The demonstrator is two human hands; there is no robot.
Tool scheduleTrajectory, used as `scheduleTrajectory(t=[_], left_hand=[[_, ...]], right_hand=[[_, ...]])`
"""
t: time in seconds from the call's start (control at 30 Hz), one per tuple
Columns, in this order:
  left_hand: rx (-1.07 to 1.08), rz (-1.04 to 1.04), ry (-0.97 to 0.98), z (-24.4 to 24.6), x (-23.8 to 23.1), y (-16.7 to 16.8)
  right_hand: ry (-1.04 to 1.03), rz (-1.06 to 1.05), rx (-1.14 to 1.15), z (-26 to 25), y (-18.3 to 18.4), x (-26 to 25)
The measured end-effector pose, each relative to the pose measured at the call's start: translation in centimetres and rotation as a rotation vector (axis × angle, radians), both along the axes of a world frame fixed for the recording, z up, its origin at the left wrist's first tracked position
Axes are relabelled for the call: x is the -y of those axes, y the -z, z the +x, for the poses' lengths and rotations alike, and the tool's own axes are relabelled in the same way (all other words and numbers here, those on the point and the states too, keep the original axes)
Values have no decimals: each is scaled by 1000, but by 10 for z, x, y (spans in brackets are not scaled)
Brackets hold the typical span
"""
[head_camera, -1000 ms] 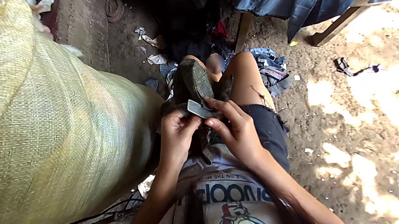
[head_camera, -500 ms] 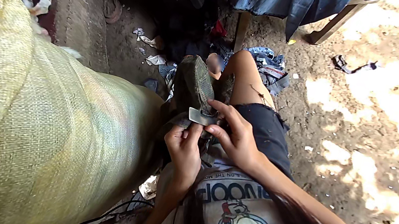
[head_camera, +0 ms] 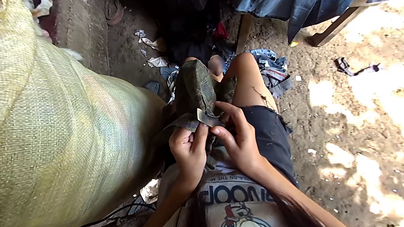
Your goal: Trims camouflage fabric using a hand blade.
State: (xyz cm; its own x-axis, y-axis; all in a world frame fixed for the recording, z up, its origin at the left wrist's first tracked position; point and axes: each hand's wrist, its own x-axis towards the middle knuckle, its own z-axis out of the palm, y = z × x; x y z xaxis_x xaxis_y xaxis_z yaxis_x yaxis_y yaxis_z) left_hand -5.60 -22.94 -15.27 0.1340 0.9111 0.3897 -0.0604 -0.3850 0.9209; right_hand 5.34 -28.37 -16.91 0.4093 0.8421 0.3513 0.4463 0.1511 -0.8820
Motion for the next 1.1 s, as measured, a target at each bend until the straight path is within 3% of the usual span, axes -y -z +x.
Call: scheduleTrajectory(t=[0.17,0.4,0.57,0.77,0.83,0.93,1.1], left_hand=[[-179,220,-27,1,-6,9],[-177,198,-61,3,-6,3],[-267,253,-61,8,-3,10],[-109,-35,72,4,-11,-3],[-75,-134,96,1,-12,-9],[-48,-225,119,-4,-18,-18],[-15,-352,128,-9,-26,-31]], right_hand=[[-25,-54,-162,-6,-12,-14],[-6,-69,-151,-3,-2,-2],[-15,-42,-228,-4,-12,-21],[-238,-217,-788,15,-29,-19],[-345,-272,-858,23,-29,-16],[-414,-274,-783,33,-22,-12],[-283,-133,-302,42,-12,-20]])
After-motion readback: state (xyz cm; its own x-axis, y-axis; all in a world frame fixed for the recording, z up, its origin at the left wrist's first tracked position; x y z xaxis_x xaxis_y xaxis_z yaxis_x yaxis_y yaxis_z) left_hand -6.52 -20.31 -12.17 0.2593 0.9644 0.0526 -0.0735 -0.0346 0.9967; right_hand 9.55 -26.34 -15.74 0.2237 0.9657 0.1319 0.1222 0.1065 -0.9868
